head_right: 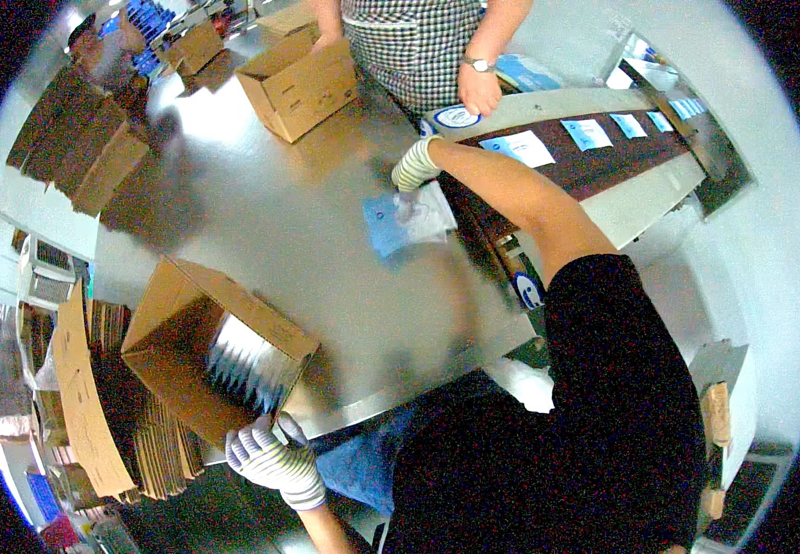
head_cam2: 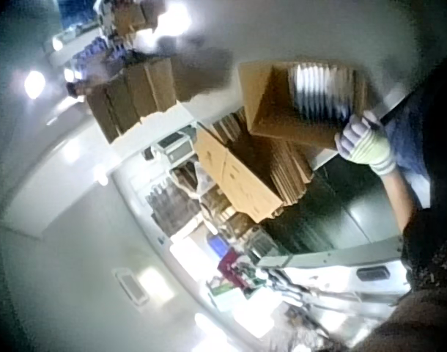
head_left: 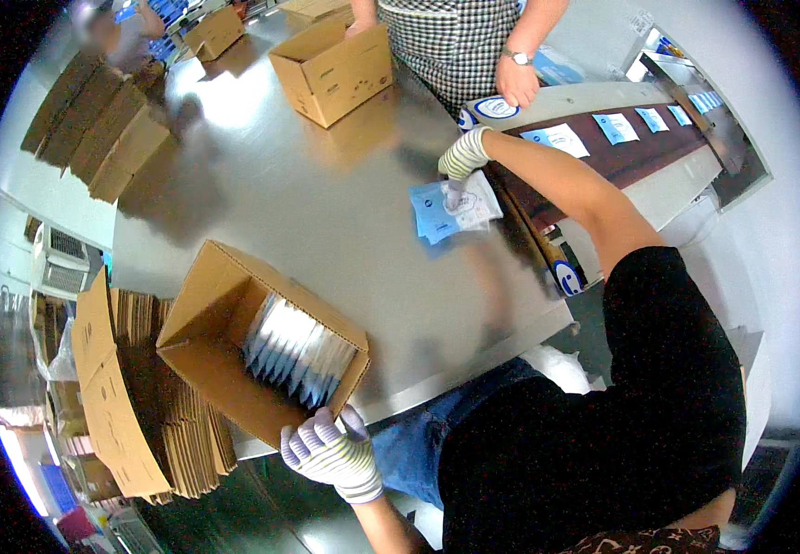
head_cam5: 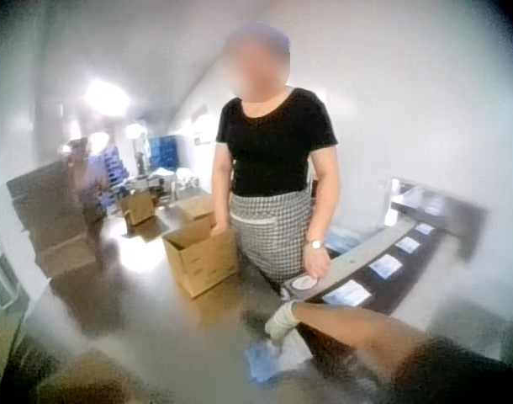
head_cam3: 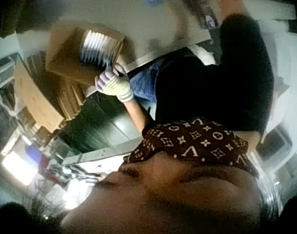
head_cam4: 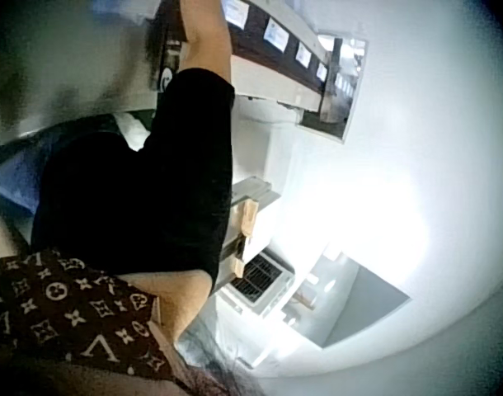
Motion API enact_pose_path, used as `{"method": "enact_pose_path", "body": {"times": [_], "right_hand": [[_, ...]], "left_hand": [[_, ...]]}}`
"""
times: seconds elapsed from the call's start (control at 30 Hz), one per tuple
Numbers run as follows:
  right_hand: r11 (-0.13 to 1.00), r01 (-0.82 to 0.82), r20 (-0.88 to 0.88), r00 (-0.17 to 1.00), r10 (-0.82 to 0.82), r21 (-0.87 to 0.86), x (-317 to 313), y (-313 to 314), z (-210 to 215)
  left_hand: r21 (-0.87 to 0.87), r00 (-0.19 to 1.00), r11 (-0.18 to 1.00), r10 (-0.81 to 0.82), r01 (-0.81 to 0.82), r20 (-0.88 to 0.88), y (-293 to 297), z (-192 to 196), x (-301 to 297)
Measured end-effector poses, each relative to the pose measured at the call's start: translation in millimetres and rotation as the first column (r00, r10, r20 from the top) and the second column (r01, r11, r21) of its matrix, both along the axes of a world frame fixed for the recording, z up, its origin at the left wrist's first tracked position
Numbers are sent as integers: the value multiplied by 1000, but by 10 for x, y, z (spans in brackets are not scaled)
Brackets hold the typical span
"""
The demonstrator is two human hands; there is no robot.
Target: The person assembles cardboard boxes and fills them with small blue packages from a pile, then moves the boxes aside. The person uses gloved hands to fold the boxes and neatly stack the packages inside.
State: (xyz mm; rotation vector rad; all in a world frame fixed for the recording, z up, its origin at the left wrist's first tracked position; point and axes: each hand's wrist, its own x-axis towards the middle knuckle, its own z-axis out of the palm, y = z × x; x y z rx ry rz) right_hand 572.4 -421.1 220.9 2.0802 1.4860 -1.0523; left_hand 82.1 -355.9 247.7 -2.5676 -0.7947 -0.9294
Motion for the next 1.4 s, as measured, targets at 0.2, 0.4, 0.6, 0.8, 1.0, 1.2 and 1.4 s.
{"method": "enact_pose_path", "body": {"times": [0.2, 0.4, 0.6, 0.8, 1.0, 1.2, 1.4], "right_hand": [[984, -126, 224, 970, 96, 123, -1630, -249, 166], [862, -157, 239, 970, 43, 482, -2269, -634, -15], [14, -564, 563, 820, -104, 825, -2124, -555, 526], [-318, -675, 693, 717, -72, 665, -2180, -272, 1211], [-179, -22, 106, 873, 477, 984, -2694, 427, 1469], [597, -569, 420, 822, 385, 566, -3040, 1621, 1104], [583, -454, 45, 813, 581, 674, -2945, 1360, 1215]], "left_hand": [[-8, 999, 999, -37, 37, 12, 32, 6, 17], [-59, 999, 998, -28, 29, 19, 0, 30, 23], [-59, 999, 997, -44, 44, 2, -54, 24, -2], [-44, 999, 998, -36, 36, 5, -94, 42, -54], [-107, 996, 990, -86, 89, 31, -107, 58, -30], [-94, 989, 986, -143, 139, -31, -207, 63, -110], [-136, 997, 989, -48, 57, 65, -52, 179, -231]]}}
